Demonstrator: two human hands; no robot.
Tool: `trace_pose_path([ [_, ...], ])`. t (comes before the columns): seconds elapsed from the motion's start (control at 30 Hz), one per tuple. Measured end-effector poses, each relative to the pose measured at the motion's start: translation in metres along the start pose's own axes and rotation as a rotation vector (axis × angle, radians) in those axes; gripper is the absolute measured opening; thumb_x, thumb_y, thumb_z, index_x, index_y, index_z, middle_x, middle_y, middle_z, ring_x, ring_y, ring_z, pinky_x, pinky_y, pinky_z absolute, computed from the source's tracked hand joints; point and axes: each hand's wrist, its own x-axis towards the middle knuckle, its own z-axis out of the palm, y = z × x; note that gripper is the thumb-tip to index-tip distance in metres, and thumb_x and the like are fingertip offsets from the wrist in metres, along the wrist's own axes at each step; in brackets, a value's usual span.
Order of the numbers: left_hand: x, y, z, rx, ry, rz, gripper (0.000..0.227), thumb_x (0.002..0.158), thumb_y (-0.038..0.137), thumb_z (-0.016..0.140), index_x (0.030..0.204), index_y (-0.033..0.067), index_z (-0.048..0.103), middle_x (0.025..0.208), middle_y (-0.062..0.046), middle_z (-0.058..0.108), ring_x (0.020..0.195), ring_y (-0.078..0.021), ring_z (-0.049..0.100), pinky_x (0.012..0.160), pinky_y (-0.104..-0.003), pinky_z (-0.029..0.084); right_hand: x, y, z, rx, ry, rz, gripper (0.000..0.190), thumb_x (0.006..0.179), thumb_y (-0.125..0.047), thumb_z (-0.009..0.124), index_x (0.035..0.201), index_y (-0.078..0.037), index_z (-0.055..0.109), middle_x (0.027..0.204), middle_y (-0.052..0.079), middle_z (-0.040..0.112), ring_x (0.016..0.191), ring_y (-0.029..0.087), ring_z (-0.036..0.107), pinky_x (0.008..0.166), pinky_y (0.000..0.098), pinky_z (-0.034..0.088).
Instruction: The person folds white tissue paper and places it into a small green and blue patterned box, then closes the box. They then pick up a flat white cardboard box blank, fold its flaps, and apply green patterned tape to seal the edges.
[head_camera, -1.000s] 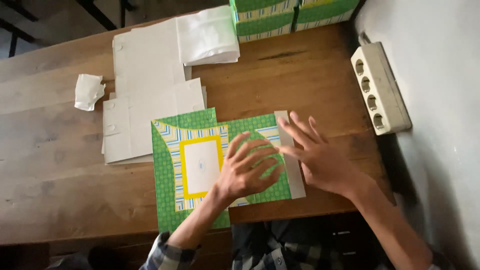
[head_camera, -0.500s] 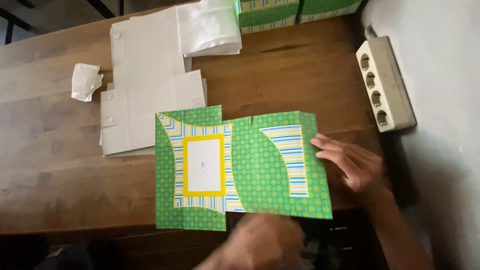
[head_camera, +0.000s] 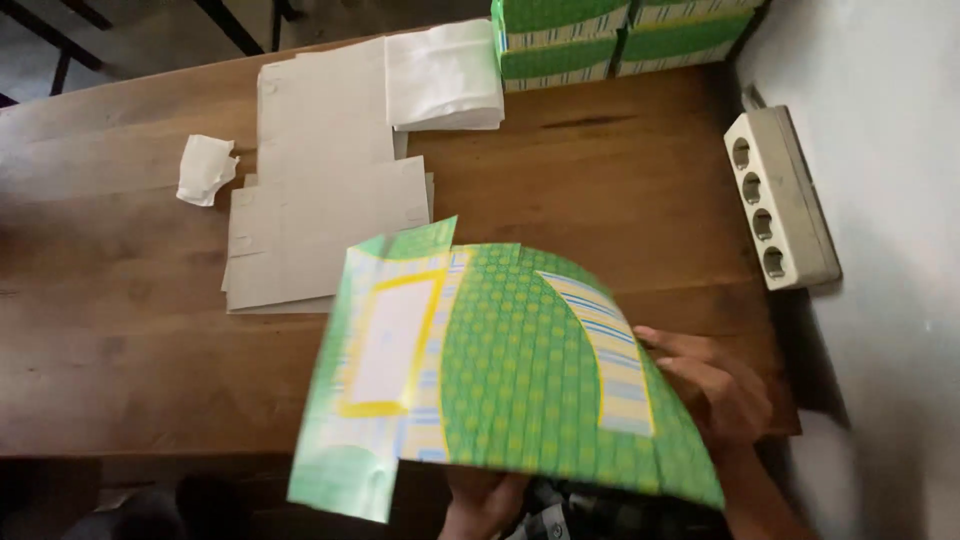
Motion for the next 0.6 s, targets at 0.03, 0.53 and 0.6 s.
trace_pose_path([
  [0.03, -0.012, -0.019, -0.003, -0.087, 0.047, 0.182, 0.101, 0.088, 0.011, 0.082, 0.155, 0.0044, 0.007, 0.149, -0.023, 0.051, 0.137, -0.0258, 0.054, 0.114, -0.046, 0.049, -0.015, 0.004, -0.001, -0.011, -0.053, 0.157, 0.026, 0.100, -0.022, 0.054, 0.099, -0.002, 0.070, 0.118, 0.019, 0.075, 0.109, 0.026, 0.076, 0.098, 0.0305, 0.056],
  [0.53, 0.162, 0.066, 0.059, 0.614, -0.751, 0.177, 0.073, 0.105, 0.047, 0.044, 0.164, 0.0159, 0.014, 0.172, -0.021, 0.006, 0.159, -0.0416, -0.002, 0.121, -0.067, -0.006, -0.041, -0.008, 0.045, 0.316, -0.112, 1.101, 0.017, 0.080, -0.019, 0.082, 0.084, -0.004, 0.074, 0.061, 0.001, 0.063, 0.054, 0.007, 0.051, 0.048, 0.0293, 0.042],
  [0.6, 0.161, 0.065, 0.064, 0.573, -0.825, 0.163, 0.067, 0.103, 0.050, 0.043, 0.157, 0.0123, 0.030, 0.170, -0.022, 0.015, 0.158, -0.0401, 0.006, 0.122, -0.066, -0.003, -0.034, -0.014, 0.032, 0.366, -0.134, 1.156, 0.017, 0.081, -0.017, 0.081, 0.086, -0.002, 0.075, 0.065, 0.004, 0.070, 0.058, 0.010, 0.059, 0.051, 0.0297, 0.049],
])
